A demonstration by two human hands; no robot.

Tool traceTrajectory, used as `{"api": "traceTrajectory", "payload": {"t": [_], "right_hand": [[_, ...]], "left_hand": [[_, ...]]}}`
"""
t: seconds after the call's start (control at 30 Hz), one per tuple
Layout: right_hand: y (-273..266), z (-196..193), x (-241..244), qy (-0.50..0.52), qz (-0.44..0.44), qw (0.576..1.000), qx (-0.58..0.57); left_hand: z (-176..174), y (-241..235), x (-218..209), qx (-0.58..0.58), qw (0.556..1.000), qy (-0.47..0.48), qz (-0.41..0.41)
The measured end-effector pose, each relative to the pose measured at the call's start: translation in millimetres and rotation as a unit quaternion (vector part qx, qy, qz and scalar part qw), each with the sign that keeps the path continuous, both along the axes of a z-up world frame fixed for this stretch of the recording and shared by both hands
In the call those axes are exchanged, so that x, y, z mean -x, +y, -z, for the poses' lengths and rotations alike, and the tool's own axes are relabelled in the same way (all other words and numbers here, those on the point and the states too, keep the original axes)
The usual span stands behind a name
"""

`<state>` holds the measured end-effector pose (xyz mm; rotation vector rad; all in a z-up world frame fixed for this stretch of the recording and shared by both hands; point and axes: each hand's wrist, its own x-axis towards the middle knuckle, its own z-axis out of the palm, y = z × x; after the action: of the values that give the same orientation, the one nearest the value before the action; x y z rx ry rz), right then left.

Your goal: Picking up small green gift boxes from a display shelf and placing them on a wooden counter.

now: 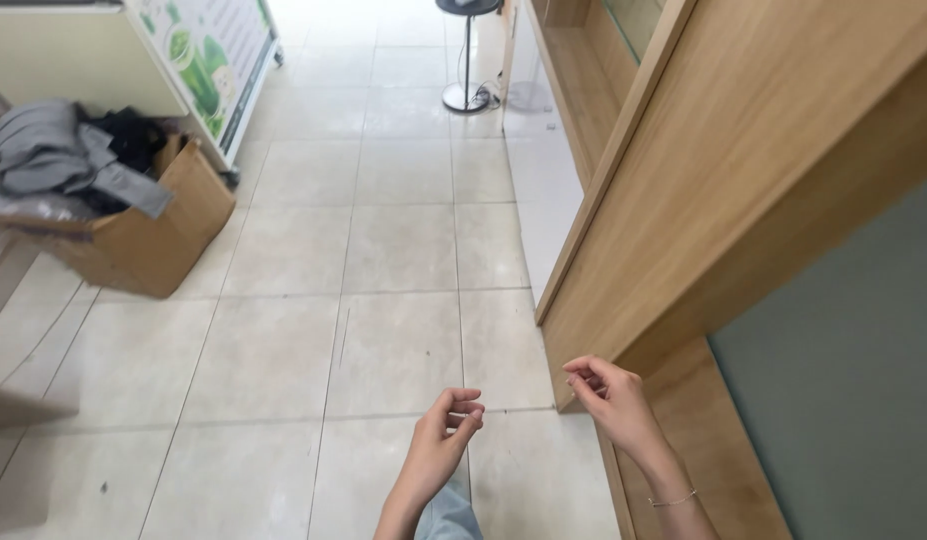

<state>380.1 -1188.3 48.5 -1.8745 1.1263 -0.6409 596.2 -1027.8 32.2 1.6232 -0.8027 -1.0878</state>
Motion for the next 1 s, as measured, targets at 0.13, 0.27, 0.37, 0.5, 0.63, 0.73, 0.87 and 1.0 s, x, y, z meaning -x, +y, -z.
{"api": "traceTrajectory", "payload": {"t": [0.13, 0.27, 0.37, 0.5, 0.63, 0.73, 0.87, 1.0], "right_hand": [[-86.6, 3.0, -57.6, 0.007, 0.035, 0.999, 0.007], [-162.4, -6.0, -118.9, -0.007, 0.054, 0.998, -0.015], [-208.2, -17.0, -160.3, 0.009, 0.072, 0.997, -0.019], [-257.1, -31.9, -197.7, 0.016, 0.086, 0.995, -0.047], [-332.1, -20.6, -219.1, 0.021, 0.095, 0.994, -0.041], [-400.9, -13.4, -231.8, -0.01, 0.091, 0.996, -0.007], [-498.4, -22.7, -256.6, 0.015, 0.098, 0.995, -0.013], [-597.5, -42.3, -285.0, -0.004, 0.1, 0.995, 0.006]], "left_hand": [[-8.3, -89.1, -77.5, 0.035, 0.999, 0.005, 0.025], [-39.8, -170.8, -147.0, 0.009, 0.999, -0.028, 0.027], [-48.0, -229.0, -189.1, 0.022, 0.998, -0.044, 0.043], [-42.5, -302.5, -219.6, 0.032, 0.997, -0.021, 0.061], [-26.6, -383.5, -240.2, 0.045, 0.995, -0.006, 0.09], [-20.9, -452.5, -256.1, 0.056, 0.992, 0.03, 0.107], [-23.1, -547.5, -278.5, 0.055, 0.992, 0.012, 0.116], [-35.3, -646.5, -302.4, 0.065, 0.991, -0.015, 0.118]]}}
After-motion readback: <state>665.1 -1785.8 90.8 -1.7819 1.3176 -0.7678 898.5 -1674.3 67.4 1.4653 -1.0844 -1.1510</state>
